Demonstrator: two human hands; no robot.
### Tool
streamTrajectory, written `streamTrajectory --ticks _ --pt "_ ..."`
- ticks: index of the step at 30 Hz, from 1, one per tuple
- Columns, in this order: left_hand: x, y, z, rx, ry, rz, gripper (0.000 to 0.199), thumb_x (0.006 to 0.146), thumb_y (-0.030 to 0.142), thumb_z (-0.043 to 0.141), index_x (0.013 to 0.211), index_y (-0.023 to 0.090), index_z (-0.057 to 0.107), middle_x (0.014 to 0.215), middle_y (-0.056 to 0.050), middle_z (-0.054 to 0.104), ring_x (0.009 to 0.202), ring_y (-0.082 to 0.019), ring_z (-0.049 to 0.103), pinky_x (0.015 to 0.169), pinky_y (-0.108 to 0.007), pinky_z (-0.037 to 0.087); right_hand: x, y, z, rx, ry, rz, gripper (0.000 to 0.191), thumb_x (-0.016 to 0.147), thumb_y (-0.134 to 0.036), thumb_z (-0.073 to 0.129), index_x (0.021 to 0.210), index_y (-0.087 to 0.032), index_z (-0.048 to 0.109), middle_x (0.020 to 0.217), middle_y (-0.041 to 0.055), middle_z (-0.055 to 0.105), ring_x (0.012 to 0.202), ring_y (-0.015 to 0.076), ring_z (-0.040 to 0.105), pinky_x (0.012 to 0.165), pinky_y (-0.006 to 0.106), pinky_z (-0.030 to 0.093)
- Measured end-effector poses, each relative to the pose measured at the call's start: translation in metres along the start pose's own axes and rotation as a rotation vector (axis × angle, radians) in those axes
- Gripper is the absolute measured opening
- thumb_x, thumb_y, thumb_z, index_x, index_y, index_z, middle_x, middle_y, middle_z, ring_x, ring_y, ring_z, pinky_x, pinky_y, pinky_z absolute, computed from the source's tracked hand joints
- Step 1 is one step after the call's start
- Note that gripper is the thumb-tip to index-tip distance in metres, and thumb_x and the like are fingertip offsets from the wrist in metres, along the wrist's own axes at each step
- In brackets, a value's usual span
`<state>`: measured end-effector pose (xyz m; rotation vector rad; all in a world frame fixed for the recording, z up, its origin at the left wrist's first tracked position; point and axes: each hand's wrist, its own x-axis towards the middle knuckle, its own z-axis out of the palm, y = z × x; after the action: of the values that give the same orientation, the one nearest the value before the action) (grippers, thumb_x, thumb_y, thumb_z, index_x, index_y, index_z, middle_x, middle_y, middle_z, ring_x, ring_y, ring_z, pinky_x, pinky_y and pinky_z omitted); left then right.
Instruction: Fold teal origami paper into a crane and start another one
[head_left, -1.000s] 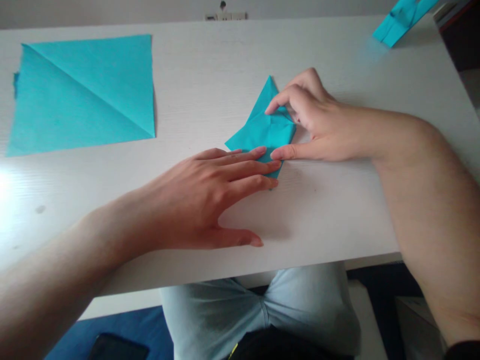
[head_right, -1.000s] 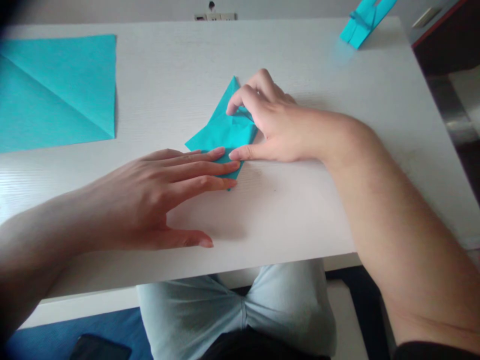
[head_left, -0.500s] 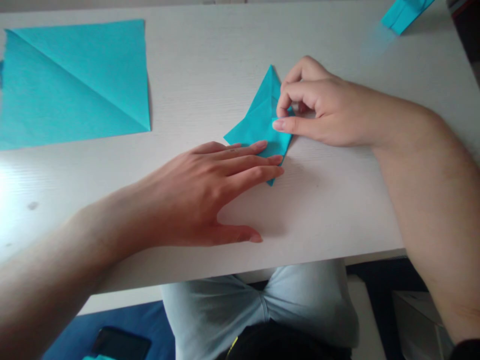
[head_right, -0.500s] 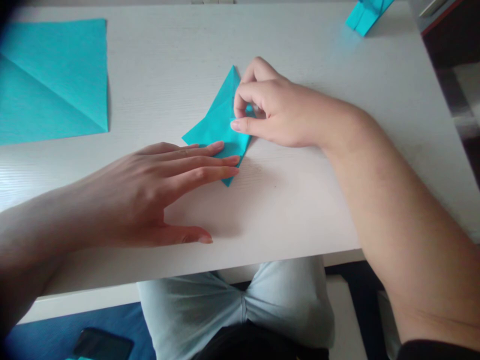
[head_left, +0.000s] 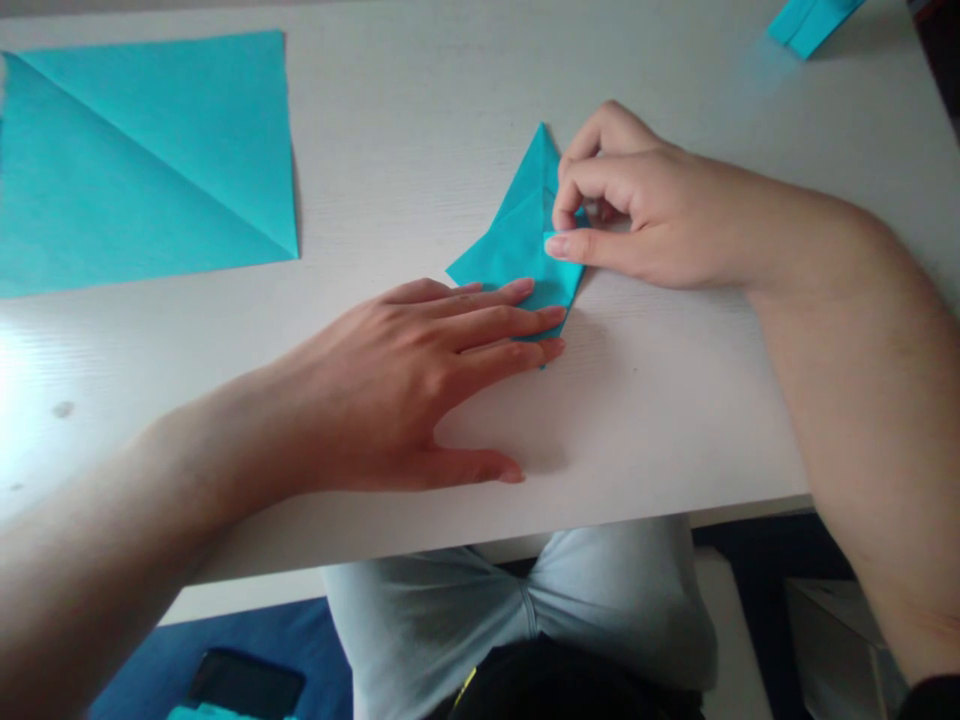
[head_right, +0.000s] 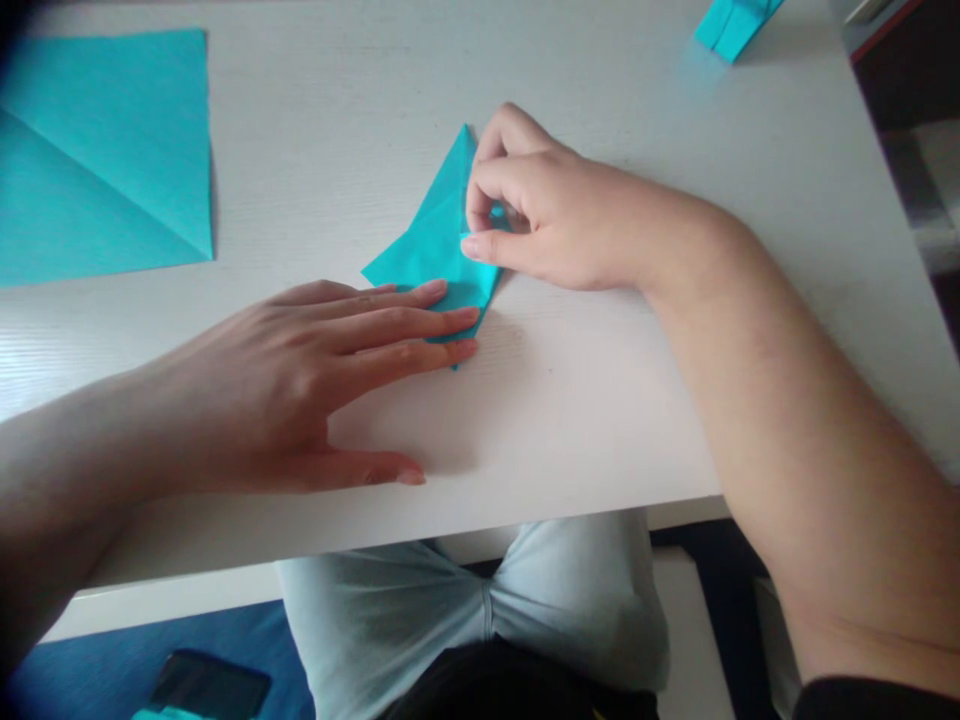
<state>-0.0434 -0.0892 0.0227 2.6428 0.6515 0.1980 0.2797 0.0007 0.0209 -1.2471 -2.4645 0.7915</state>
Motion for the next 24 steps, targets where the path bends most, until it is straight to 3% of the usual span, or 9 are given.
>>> streamTrajectory --ticks 6,10,15,24 --pt "0.0006 0.0003 -0.0028 -0.014 0.0 0.003 0.068 0.121 0.068 0.079 0.182 0.038 0.073 0.196 -0.006 0.067 0.183 -0.047 0.065 0.154 -0.07 0.051 -0.0008 -0.0014 -0.0024 0.004 -0.022 0.041 0.023 0.108 -0.051 0.08 0.105 -0.03 0.072 0.152 0.0108 0.063 0.102 0.0285 0.062 0.101 0.053 0.051" --pt "-0.0007 -0.0009 -0.0026 0.007 0.011 0.037 0.065 0.12 0.066 0.083 0.176 0.034 0.078 0.2 -0.008 0.063 0.184 -0.045 0.064 0.153 -0.067 0.053 -0.0014 0.002 -0.0014 0.032 -0.019 0.027 0.025 0.109 -0.053 0.085 0.103 -0.031 0.075 0.154 0.0092 0.067 0.102 0.0296 0.062 0.103 0.055 0.056" --pt "-0.0015 -0.003 0.002 0.016 0.049 0.056 0.065 0.119 0.067 0.087 0.173 0.033 0.08 0.197 -0.011 0.067 0.179 -0.045 0.07 0.148 -0.065 0.059 -0.0028 0.0024 -0.0006 0.086 -0.004 0.004 0.041 0.108 -0.069 0.092 0.101 -0.033 0.074 0.142 0.0085 0.074 0.112 0.0345 0.066 0.108 0.056 0.059" --pt "0.0 -0.0037 -0.003 -0.019 0.053 0.088 0.054 0.121 0.06 0.087 0.167 0.032 0.085 0.189 -0.013 0.074 0.178 -0.041 0.071 0.15 -0.064 0.06 -0.0032 0.0055 0.0019 0.149 0.021 0.002 0.049 0.103 -0.075 0.098 0.098 -0.03 0.076 0.14 0.0123 0.073 0.112 0.0343 0.065 0.101 0.053 0.057"
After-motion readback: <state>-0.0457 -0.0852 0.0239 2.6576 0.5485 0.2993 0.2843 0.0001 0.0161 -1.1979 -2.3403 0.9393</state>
